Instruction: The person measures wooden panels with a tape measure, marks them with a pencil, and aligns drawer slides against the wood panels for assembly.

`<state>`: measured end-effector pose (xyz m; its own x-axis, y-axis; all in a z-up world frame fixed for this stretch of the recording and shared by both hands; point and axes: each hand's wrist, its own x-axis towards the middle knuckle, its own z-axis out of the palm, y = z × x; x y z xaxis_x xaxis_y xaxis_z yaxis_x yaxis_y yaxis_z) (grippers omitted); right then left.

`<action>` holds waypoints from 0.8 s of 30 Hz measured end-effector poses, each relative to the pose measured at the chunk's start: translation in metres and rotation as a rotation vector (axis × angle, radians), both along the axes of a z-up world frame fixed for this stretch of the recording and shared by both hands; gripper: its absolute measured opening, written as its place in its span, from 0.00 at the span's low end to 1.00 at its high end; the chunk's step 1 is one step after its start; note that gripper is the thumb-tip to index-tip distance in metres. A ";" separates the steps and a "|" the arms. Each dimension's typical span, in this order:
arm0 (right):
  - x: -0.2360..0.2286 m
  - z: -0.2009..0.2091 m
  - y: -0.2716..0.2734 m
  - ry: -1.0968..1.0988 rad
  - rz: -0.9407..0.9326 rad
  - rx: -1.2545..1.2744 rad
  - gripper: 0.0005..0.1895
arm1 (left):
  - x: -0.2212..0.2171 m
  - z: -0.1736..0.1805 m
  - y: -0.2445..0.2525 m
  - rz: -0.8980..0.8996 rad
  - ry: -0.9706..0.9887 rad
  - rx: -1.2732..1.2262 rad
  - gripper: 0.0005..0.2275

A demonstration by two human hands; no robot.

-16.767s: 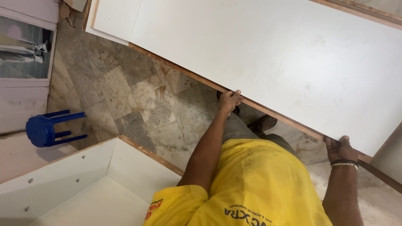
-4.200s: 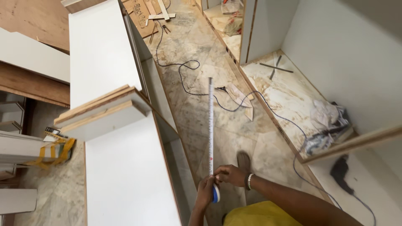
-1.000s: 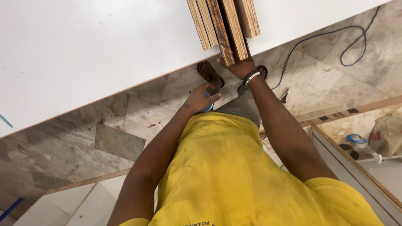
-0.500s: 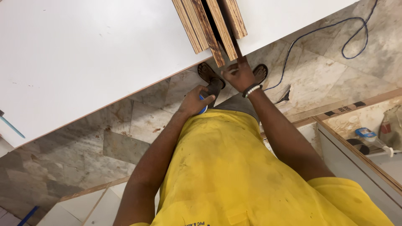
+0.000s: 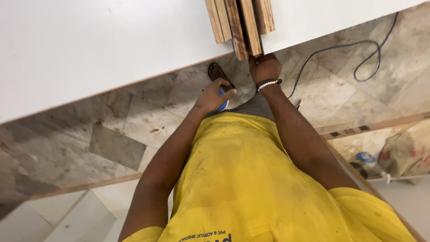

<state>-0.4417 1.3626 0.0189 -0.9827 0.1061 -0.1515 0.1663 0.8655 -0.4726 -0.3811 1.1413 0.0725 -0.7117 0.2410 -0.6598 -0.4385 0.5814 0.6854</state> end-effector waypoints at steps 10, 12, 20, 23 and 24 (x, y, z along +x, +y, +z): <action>0.102 0.057 0.055 -0.286 0.333 -0.030 0.15 | 0.038 -0.006 0.085 0.388 0.312 0.042 0.27; 0.133 0.072 0.066 -0.345 0.434 -0.046 0.14 | 0.039 -0.024 0.109 0.286 0.084 -0.148 0.30; 0.191 0.056 0.114 -0.755 0.632 -0.057 0.17 | 0.116 -0.102 0.152 0.069 0.111 0.076 0.24; 0.206 0.024 0.118 -0.841 0.658 -0.209 0.24 | 0.175 -0.097 0.145 0.023 0.112 -0.057 0.26; 0.208 0.012 0.113 -0.864 0.650 -0.299 0.29 | 0.195 -0.090 0.146 0.061 0.149 -0.096 0.28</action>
<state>-0.2338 1.4759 0.0312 -0.3907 -0.5439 -0.7426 0.0965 0.7781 -0.6207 -0.1864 1.2871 -0.0177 -0.8146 0.1353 -0.5640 -0.3731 0.6222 0.6882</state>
